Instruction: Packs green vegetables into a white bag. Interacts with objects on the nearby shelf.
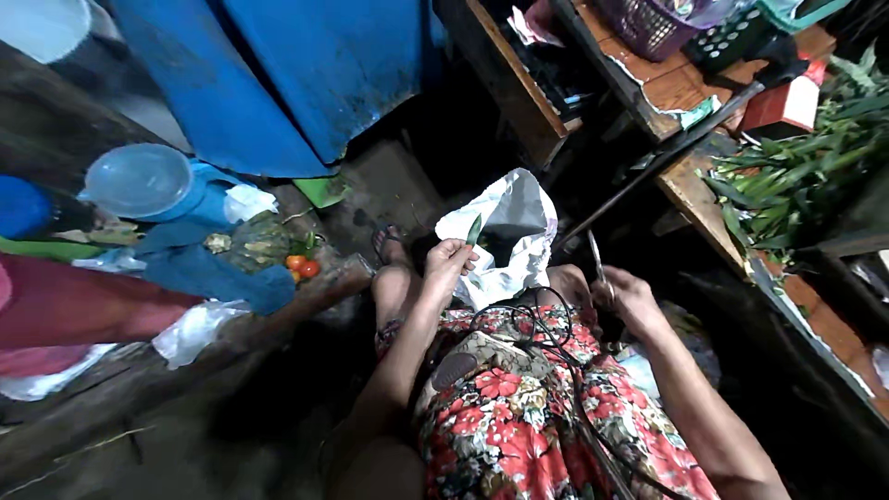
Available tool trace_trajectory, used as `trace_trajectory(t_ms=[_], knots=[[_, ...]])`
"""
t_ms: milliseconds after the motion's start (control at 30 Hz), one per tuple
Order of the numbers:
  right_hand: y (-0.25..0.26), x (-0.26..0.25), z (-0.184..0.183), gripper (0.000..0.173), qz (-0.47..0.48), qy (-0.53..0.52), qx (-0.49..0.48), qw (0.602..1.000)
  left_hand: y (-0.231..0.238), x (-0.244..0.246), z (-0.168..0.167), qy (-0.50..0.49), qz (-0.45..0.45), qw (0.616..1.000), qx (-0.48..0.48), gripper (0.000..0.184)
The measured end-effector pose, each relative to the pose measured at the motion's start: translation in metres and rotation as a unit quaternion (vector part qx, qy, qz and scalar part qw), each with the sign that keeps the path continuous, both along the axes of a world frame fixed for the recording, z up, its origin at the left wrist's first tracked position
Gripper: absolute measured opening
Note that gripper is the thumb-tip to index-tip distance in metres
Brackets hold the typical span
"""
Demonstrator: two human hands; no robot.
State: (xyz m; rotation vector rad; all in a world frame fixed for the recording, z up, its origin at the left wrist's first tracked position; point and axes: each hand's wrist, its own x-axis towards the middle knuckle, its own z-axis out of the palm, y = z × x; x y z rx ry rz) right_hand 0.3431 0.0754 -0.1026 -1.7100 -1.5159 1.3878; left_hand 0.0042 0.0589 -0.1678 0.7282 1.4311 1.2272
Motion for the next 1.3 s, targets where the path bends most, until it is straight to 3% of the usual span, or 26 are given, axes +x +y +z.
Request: trace_trajectory(t_ms=[133, 233, 367, 867, 1300], knots=[[0.025, -0.057, 0.012, 0.032, -0.031, 0.126, -0.009, 0.991, 0.005, 0.014, -0.024, -0.049, 0.016, 0.999, 0.015, 0.014], [0.023, -0.092, -0.011, 0.031, 0.022, 0.101, -0.05, 0.993, -0.001, 0.018, -0.039, -0.063, 0.004, 0.998, 0.023, 0.015], [0.006, -0.123, -0.013, 0.026, 0.103, 0.073, -0.08, 0.989, -0.01, 0.015, -0.038, -0.079, -0.015, 0.996, 0.033, 0.011], [0.014, -0.122, -0.042, 0.032, 0.124, 0.061, -0.096, 0.986, -0.015, 0.011, -0.038, -0.097, -0.125, 0.987, 0.029, 0.009], [0.007, -0.12, -0.037, 0.023, 0.108, 0.058, -0.087, 0.989, -0.016, 0.007, -0.045, -0.115, -0.087, 0.989, 0.038, 0.009]])
